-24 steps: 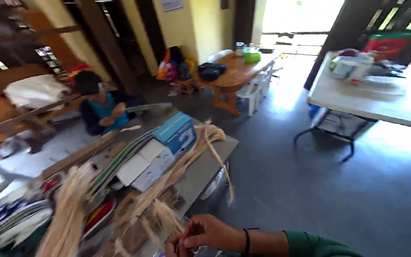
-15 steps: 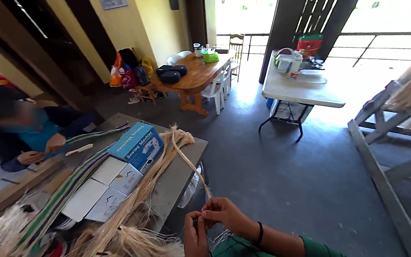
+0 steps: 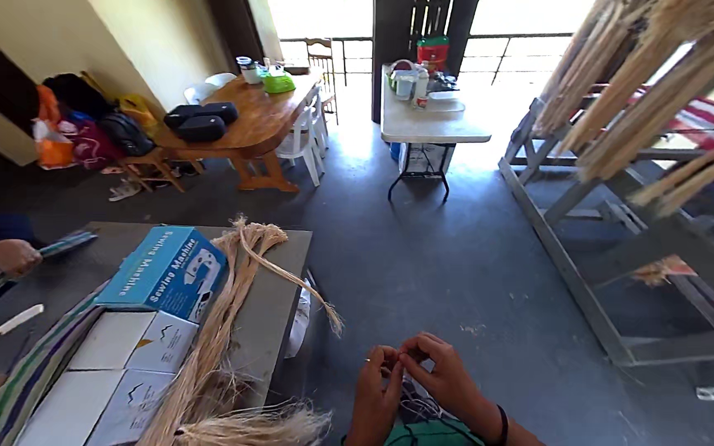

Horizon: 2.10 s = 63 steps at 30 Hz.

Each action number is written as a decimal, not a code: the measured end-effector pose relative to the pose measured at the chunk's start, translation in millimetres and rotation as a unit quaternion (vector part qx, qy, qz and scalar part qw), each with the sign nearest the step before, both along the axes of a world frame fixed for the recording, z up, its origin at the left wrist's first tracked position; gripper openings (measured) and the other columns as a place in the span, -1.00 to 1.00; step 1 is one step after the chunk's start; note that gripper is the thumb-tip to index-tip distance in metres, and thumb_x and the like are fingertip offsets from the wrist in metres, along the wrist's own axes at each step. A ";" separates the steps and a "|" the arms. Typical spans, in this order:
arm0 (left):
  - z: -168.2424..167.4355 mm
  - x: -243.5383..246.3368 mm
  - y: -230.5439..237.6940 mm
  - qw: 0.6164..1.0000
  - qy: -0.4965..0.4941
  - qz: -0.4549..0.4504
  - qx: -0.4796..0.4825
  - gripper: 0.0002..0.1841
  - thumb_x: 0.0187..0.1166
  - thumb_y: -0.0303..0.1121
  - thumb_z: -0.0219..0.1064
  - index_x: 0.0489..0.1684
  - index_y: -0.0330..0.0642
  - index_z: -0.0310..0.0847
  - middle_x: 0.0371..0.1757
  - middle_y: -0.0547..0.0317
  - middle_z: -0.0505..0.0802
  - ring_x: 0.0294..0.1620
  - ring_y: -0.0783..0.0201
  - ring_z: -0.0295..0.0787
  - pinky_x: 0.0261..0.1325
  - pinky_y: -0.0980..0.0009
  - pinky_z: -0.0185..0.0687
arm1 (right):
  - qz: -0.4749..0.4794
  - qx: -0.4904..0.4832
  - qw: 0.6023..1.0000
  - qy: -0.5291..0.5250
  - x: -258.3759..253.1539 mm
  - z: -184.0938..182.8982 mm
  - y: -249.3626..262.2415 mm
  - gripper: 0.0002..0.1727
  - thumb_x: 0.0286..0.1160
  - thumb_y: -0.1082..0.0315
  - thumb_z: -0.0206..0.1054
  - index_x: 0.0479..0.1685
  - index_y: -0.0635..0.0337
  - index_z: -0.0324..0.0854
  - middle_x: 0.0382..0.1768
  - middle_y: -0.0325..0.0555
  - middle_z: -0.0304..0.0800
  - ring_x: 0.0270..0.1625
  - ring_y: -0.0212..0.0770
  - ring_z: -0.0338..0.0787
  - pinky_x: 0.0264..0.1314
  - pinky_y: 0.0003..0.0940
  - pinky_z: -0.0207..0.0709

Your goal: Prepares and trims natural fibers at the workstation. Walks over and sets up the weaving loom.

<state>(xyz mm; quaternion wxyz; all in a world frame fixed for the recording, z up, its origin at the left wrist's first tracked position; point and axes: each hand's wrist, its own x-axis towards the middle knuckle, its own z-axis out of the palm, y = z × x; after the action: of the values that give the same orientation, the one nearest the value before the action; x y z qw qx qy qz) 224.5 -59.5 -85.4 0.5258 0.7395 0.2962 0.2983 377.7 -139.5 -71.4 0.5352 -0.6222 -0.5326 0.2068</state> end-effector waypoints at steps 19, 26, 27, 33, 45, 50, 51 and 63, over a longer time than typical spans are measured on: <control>-15.7 249.1 -193.5 0.905 0.053 -0.416 0.072 -0.78 0.61 -0.34 0.32 -0.04 -0.34 0.68 -0.20 0.18 0.86 -0.17 0.48 0.82 -0.05 0.49 0.78 | -0.341 0.011 0.932 0.119 144.8 -25.8 -295.7 -0.76 0.61 0.26 0.42 -0.07 0.30 0.80 -0.16 0.02 0.79 -0.15 -0.28 0.78 -0.03 -0.44 0.70; -7.1 379.8 -344.2 0.822 0.052 -0.562 0.077 -0.78 0.60 -0.38 0.36 -0.02 -0.39 0.69 -0.19 0.09 0.86 -0.14 0.43 0.83 0.00 0.44 0.77 | -0.487 0.026 0.867 0.101 219.6 -19.6 -455.3 -0.79 0.56 0.32 0.46 -0.12 0.32 0.82 -0.19 0.01 0.81 -0.18 -0.30 0.80 -0.05 -0.46 0.72; -7.4 394.0 -362.3 0.812 0.058 -0.575 0.076 -0.78 0.61 -0.39 0.36 -0.02 -0.41 0.69 -0.20 0.07 0.85 -0.15 0.42 0.82 -0.01 0.43 0.76 | -0.502 0.024 0.860 0.092 227.9 -20.2 -472.6 -0.80 0.56 0.32 0.46 -0.13 0.33 0.82 -0.20 0.01 0.81 -0.18 -0.29 0.80 -0.05 -0.45 0.71; -21.2 471.0 -445.1 0.759 0.106 -0.641 0.053 -0.79 0.62 -0.38 0.35 -0.06 -0.42 0.68 -0.25 0.07 0.84 -0.23 0.38 0.80 -0.08 0.39 0.75 | -0.584 -0.009 0.808 0.081 272.4 -33.5 -547.2 -0.79 0.58 0.29 0.44 -0.15 0.30 0.83 -0.21 -0.01 0.81 -0.21 -0.29 0.79 -0.07 -0.46 0.70; -49.0 708.5 -590.4 0.692 0.127 -0.710 0.024 -0.74 0.68 -0.22 0.35 -0.01 -0.27 0.72 -0.15 0.11 0.87 -0.14 0.33 0.84 0.03 0.34 0.77 | -0.646 -0.043 0.759 0.074 473.7 -68.8 -689.1 -0.83 0.54 0.30 0.46 -0.12 0.22 0.84 -0.19 -0.17 0.88 -0.21 -0.42 0.85 -0.09 -0.50 0.78; -34.6 813.8 -677.8 0.643 0.078 -0.761 0.032 -0.76 0.67 -0.23 0.35 -0.09 -0.26 0.76 -0.19 0.11 0.87 -0.15 0.30 0.80 0.04 0.32 0.70 | -0.692 -0.069 0.719 0.002 553.2 -48.1 -770.1 -0.85 0.51 0.26 0.46 -0.16 0.12 0.88 -0.21 -0.27 0.89 -0.22 -0.49 0.84 -0.12 -0.57 0.78; -32.0 830.9 -695.7 0.629 0.072 -0.773 0.046 -0.76 0.67 -0.24 0.35 -0.09 -0.28 0.76 -0.20 0.07 0.86 -0.14 0.26 0.79 0.06 0.28 0.69 | -0.704 -0.061 0.708 0.008 565.9 -48.4 -784.7 -0.84 0.51 0.26 0.46 -0.16 0.14 0.87 -0.21 -0.26 0.89 -0.22 -0.48 0.84 -0.13 -0.57 0.78; -61.1 976.1 -844.1 0.679 0.020 -0.732 0.051 -0.78 0.71 -0.34 0.28 -0.12 -0.36 0.70 -0.18 -0.04 0.79 -0.15 0.22 0.74 0.01 0.35 0.67 | -0.613 -0.055 0.787 0.044 745.6 -79.0 -962.0 -0.83 0.49 0.25 0.48 -0.20 0.14 0.88 -0.22 -0.27 0.93 -0.12 -0.47 0.86 0.06 -0.52 0.74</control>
<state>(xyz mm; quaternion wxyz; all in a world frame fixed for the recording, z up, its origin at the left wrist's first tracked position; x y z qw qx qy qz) 1200.5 -903.6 -146.5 0.5318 0.7517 -0.3451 -0.1818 1123.3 -1101.5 -150.4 0.5371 -0.8366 -0.0029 -0.1079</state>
